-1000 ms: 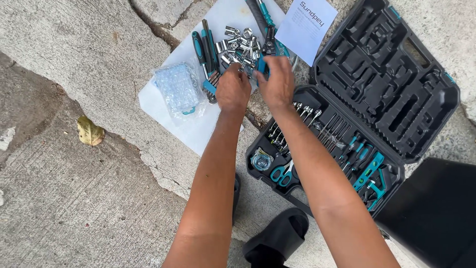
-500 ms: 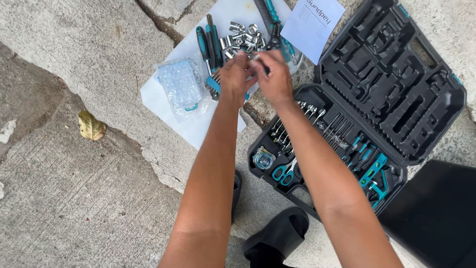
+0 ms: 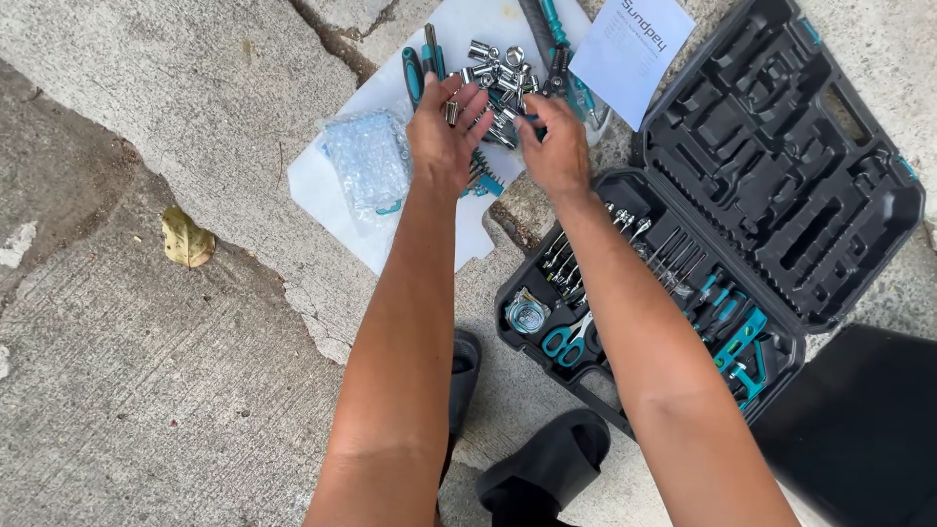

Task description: Organizing various hand tools and socket sets into a plastic tool case.

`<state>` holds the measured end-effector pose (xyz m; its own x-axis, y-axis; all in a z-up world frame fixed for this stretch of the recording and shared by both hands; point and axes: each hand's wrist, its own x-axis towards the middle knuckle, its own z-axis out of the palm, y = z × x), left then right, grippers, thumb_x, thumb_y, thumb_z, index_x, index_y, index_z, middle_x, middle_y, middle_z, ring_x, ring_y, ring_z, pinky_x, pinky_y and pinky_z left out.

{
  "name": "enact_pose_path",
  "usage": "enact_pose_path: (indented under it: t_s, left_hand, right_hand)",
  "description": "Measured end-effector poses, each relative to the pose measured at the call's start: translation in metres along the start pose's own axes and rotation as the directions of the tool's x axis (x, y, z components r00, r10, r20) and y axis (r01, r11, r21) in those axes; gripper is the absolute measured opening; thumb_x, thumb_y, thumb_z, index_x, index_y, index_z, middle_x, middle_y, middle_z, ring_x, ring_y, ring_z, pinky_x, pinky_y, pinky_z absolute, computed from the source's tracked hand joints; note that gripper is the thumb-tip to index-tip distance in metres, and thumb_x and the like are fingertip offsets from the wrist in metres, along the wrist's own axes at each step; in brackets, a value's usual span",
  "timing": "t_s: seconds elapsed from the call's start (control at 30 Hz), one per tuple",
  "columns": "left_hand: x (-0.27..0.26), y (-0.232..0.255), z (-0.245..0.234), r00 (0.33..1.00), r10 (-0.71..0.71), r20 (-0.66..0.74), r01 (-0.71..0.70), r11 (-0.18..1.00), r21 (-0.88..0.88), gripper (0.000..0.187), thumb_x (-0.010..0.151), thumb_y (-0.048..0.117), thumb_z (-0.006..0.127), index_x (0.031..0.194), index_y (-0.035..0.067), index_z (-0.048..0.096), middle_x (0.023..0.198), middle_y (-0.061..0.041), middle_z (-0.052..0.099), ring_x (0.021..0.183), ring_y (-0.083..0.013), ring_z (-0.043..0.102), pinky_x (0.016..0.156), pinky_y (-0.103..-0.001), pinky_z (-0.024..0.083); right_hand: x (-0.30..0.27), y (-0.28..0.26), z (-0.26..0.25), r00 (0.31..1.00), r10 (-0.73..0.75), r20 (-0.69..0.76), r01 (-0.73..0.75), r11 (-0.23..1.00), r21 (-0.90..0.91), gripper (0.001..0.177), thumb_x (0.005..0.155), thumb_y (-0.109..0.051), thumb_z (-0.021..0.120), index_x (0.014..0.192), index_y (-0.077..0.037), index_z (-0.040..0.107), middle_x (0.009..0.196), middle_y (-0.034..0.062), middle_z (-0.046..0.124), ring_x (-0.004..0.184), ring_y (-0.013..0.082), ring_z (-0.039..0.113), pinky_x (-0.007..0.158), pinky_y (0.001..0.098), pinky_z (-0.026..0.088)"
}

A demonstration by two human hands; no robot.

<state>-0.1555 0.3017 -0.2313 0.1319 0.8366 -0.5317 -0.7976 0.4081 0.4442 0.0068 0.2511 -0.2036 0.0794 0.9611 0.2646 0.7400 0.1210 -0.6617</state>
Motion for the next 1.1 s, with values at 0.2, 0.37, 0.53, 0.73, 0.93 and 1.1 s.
enact_pose_path:
  t_s: [0.2, 0.37, 0.53, 0.73, 0.93, 1.1]
  left_hand:
    - [0.005, 0.01, -0.009, 0.998, 0.0, 0.066, 0.007, 0.994, -0.107, 0.055, 0.102, 0.044, 0.048, 0.131, -0.002, 0.055, 0.121, -0.016, 0.065, 0.106, -0.0269, 0.067, 0.091, -0.044, 0.058]
    - [0.031, -0.001, -0.023, 0.994, 0.107, 0.025, -0.108, 0.993, 0.051, 0.042, 0.1, 0.027, 0.05, 0.131, 0.0, 0.058, 0.123, -0.015, 0.065, 0.106, -0.0259, 0.067, 0.091, -0.042, 0.058]
    - [0.03, -0.014, -0.024, 0.903, 0.409, 0.134, -0.388, 0.642, 0.661, 0.035, 0.096, 0.005, 0.056, 0.13, 0.004, 0.062, 0.116, -0.012, 0.071, 0.103, -0.0258, 0.071, 0.091, -0.039, 0.059]
    - [-0.013, 0.004, 0.003, 0.826, 0.425, 0.37, -0.402, -0.017, 0.916, 0.044, 0.089, -0.004, 0.055, 0.132, 0.003, 0.057, 0.121, -0.023, 0.068, 0.111, -0.0428, 0.065, 0.092, -0.051, 0.053]
    - [-0.005, -0.003, -0.016, 0.842, 0.283, 0.459, -0.377, -0.298, 0.877, 0.047, 0.09, -0.007, 0.052, 0.135, 0.005, 0.051, 0.125, -0.02, 0.068, 0.116, -0.039, 0.064, 0.107, -0.05, 0.046]
    - [-0.003, 0.001, -0.02, 0.805, 0.269, 0.529, -0.434, -0.34, 0.834, 0.048, 0.088, -0.002, 0.059, 0.135, 0.004, 0.051, 0.12, -0.021, 0.07, 0.116, -0.0381, 0.064, 0.115, -0.049, 0.038]
  right_hand:
    - [0.01, -0.004, 0.001, 0.997, -0.072, -0.016, 0.071, 0.997, -0.043, 0.026, 0.096, -0.004, 0.075, 0.122, -0.003, 0.069, 0.108, 0.0141, 0.07, 0.097, 0.0311, 0.069, 0.085, 0.0408, 0.054]
    - [0.047, 0.003, 0.002, 0.99, -0.139, -0.028, 0.13, 0.968, -0.214, 0.031, 0.095, 0.005, 0.067, 0.124, -0.004, 0.07, 0.121, 0.0137, 0.068, 0.113, 0.0351, 0.063, 0.099, 0.0446, 0.049]
    - [0.079, 0.02, 0.012, 0.945, -0.277, 0.173, 0.326, 0.839, -0.436, 0.065, 0.067, 0.013, 0.061, 0.127, -0.009, 0.073, 0.131, 0.0191, 0.064, 0.112, 0.04, 0.06, 0.096, 0.051, 0.046]
    - [0.085, 0.023, 0.007, 0.93, -0.092, 0.356, 0.271, 0.825, -0.495, 0.034, 0.097, 0.007, 0.063, 0.127, -0.009, 0.068, 0.123, 0.0138, 0.068, 0.113, 0.0367, 0.065, 0.098, 0.048, 0.053]
    - [0.054, -0.001, -0.002, 0.986, -0.164, 0.017, 0.164, 0.966, -0.199, 0.033, 0.099, -0.001, 0.067, 0.132, -0.005, 0.063, 0.113, 0.0169, 0.067, 0.101, 0.0345, 0.068, 0.085, 0.0445, 0.055]
    - [0.008, -0.004, 0.01, 0.981, 0.187, -0.04, -0.18, 0.973, 0.146, 0.029, 0.102, -0.008, 0.067, 0.132, -0.009, 0.065, 0.106, 0.005, 0.07, 0.093, 0.013, 0.068, 0.08, 0.0286, 0.058]
